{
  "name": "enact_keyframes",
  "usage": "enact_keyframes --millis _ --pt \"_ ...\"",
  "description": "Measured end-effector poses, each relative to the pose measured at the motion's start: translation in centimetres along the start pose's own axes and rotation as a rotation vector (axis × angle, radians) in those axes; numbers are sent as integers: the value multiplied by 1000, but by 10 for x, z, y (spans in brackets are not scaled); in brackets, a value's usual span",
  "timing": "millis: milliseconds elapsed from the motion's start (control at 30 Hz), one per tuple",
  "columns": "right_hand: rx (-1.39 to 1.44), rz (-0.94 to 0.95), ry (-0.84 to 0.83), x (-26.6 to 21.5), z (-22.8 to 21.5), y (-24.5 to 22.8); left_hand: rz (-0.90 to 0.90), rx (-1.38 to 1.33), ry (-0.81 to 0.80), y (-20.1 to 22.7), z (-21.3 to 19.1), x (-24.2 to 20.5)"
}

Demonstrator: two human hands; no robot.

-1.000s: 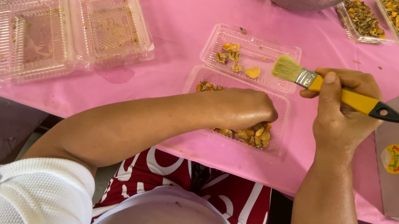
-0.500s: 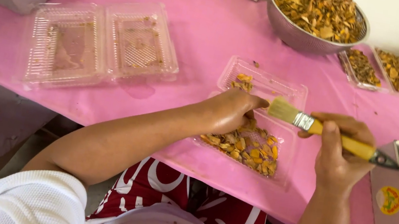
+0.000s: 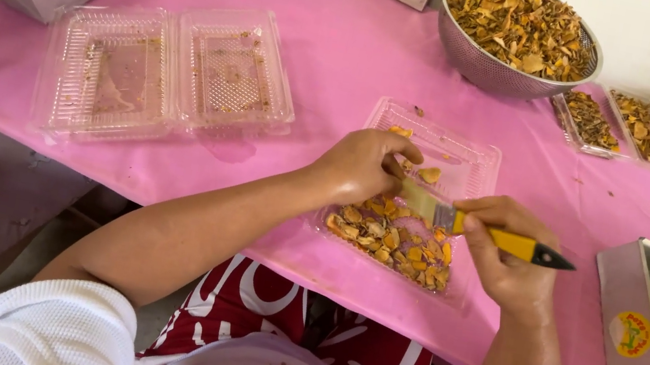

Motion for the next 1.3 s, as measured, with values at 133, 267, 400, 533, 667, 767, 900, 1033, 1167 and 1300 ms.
enact_keyframes --millis 133,267,400,533,667,767,900,1033,1167,1300 --pt "63 97 85 -9 -8 13 66 -64 16 -6 -2 5" --pt "300 231 185 9 -11 -5 29 -97 56 5 6 5" --pt "394 382 93 4 -17 1 75 -48 79 12 7 5" --pt "202 379 404 12 -22 -12 41 66 116 31 -2 17" --pt "217 412 463 11 -24 -7 117 222 136 15 -4 56" --pt "195 430 453 12 -23 -7 181 458 94 2 -1 79" --pt "188 406 440 10 -26 -8 186 821 -52 9 13 69" --pt "179 371 427 10 -26 -10 116 910 -331 40 22 25" --pt "173 373 419 9 -26 -9 -245 634 -395 50 29 -2" --pt "183 395 440 10 -25 -7 -56 990 -496 17 32 4"
Point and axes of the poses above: each hand's wrist, its own x-axis towards the middle knuckle, its own z-axis out of the palm, y = z × x, the point moved 1 cm from there along x, towards the middle knuckle, and after that the axes turned 3 degrees about y, right-handed, at the moved point
